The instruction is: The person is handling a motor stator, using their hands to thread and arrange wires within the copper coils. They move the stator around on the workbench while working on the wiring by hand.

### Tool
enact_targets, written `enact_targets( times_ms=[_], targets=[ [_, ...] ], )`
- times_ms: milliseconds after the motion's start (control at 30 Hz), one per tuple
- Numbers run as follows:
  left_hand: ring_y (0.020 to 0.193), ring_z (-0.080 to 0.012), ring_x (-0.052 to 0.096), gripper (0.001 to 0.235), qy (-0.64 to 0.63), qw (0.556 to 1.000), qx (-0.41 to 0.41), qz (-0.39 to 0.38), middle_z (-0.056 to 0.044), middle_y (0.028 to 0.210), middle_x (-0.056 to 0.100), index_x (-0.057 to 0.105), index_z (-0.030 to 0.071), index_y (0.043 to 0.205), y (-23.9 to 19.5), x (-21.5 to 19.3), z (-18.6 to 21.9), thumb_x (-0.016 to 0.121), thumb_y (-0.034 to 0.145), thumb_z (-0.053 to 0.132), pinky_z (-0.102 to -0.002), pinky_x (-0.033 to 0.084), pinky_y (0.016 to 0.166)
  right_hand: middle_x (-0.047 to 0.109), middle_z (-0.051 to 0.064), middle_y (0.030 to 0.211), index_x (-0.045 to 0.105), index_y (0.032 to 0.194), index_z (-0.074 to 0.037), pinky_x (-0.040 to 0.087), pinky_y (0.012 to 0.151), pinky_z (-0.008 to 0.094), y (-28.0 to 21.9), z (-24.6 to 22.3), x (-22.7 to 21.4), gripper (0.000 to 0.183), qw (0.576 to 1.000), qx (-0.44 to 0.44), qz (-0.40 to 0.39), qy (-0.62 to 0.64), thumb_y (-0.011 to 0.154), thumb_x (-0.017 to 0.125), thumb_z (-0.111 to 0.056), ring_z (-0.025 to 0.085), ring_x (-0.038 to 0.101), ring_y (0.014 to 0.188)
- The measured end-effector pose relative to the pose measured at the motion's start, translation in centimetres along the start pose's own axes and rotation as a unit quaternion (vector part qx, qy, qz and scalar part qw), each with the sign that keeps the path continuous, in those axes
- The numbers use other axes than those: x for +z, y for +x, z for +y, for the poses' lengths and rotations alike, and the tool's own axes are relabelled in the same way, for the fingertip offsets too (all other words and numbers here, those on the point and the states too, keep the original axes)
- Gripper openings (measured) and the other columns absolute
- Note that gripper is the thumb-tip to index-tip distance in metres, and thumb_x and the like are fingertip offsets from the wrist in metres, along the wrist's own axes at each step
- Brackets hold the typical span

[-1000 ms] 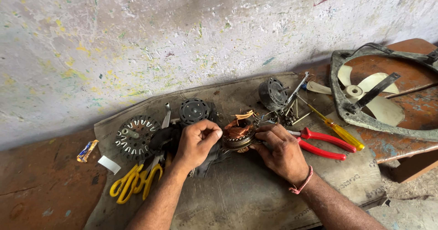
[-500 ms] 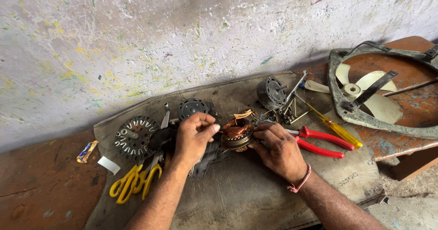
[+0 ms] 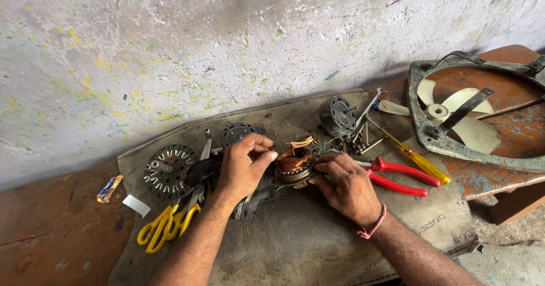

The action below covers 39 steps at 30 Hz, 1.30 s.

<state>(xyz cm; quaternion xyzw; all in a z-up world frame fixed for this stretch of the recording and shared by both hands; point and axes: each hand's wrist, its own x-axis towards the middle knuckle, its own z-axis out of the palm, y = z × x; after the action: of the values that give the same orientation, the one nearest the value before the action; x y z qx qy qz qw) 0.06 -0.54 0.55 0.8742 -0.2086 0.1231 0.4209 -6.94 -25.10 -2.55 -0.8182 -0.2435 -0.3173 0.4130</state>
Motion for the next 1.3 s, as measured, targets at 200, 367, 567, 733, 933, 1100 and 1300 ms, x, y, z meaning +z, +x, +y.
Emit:
enact_targets(
  times_ms=[200, 367, 567, 733, 933, 1100, 1300],
  targets=[
    [0.080, -0.0104, 0.074, 0.022, 0.009, 0.999, -0.010, -0.040, -0.002, 0.089, 0.078, 0.069, 0.008, 0.110, 0.3, 0.2, 1.7, 0.078, 0.090, 0.012, -0.028, 0.059, 0.067, 0.072, 0.009, 0.109, 0.070, 0.100, -0.003, 0.060, 0.082, 0.036, -0.1, 0.0, 0.0, 0.029, 1.000, 0.005, -0.001, -0.001, 0.077, 0.086, -0.013, 0.027, 0.071, 0.101],
    [0.073, -0.0116, 0.075, 0.024, 0.024, 0.996, 0.019, -0.088, -0.002, 0.089, 0.078, 0.068, 0.009, 0.113, 0.7, 0.5, 3.0, 0.077, 0.092, 0.014, -0.027, 0.060, 0.058, 0.072, 0.009, 0.110, 0.070, 0.099, -0.003, 0.060, 0.083, 0.036, -0.1, 0.0, -0.1, 0.028, 1.000, 0.003, -0.004, 0.001, 0.078, 0.086, -0.013, 0.027, 0.071, 0.102],
    [0.077, -0.0128, 0.076, 0.024, 0.027, 0.990, 0.086, -0.105, -0.003, 0.087, 0.077, 0.068, 0.008, 0.113, 1.7, 1.2, 4.1, 0.077, 0.092, 0.012, -0.029, 0.063, 0.063, 0.072, 0.010, 0.111, 0.070, 0.099, -0.003, 0.059, 0.083, 0.037, 0.0, -0.1, -0.1, 0.029, 1.000, 0.000, -0.004, -0.002, 0.078, 0.086, -0.013, 0.028, 0.071, 0.102],
    [0.080, -0.0171, 0.073, 0.026, 0.054, 0.978, 0.168, -0.108, -0.003, 0.083, 0.076, 0.070, 0.009, 0.113, 2.0, 1.6, 4.3, 0.080, 0.088, 0.010, -0.035, 0.062, 0.072, 0.071, 0.010, 0.112, 0.070, 0.100, -0.003, 0.060, 0.083, 0.037, 0.0, -0.2, -0.1, 0.029, 1.000, 0.000, -0.002, -0.001, 0.078, 0.086, -0.013, 0.028, 0.071, 0.103],
    [0.094, -0.0195, 0.072, 0.031, 0.058, 0.966, 0.233, -0.097, -0.004, 0.100, 0.078, 0.069, 0.009, 0.120, 1.9, 1.5, 2.6, 0.079, 0.091, 0.011, -0.036, 0.060, 0.084, 0.071, 0.010, 0.112, 0.070, 0.101, -0.003, 0.059, 0.083, 0.037, 0.0, -0.1, -0.2, 0.030, 1.000, -0.005, -0.003, 0.004, 0.078, 0.086, -0.013, 0.028, 0.071, 0.103],
    [0.106, -0.0213, 0.071, 0.030, 0.008, 0.975, 0.214, 0.060, -0.009, 0.112, 0.075, 0.069, 0.007, 0.120, 0.2, 1.2, 0.7, 0.077, 0.091, 0.012, -0.038, 0.059, 0.099, 0.070, 0.010, 0.111, 0.069, 0.101, -0.003, 0.059, 0.081, 0.037, -0.1, 0.0, -0.3, 0.031, 1.000, 0.003, -0.007, 0.010, 0.078, 0.087, -0.013, 0.028, 0.071, 0.102],
    [0.102, -0.0220, 0.072, 0.020, 0.076, 0.980, 0.184, 0.015, -0.009, 0.106, 0.076, 0.074, 0.004, 0.105, -1.9, 1.7, 1.1, 0.081, 0.089, 0.015, -0.038, 0.058, 0.091, 0.071, 0.009, 0.110, 0.070, 0.101, -0.004, 0.060, 0.082, 0.036, 0.0, -0.1, -0.3, 0.029, 1.000, 0.011, -0.007, 0.006, 0.078, 0.086, -0.012, 0.027, 0.071, 0.101]
  ],
)
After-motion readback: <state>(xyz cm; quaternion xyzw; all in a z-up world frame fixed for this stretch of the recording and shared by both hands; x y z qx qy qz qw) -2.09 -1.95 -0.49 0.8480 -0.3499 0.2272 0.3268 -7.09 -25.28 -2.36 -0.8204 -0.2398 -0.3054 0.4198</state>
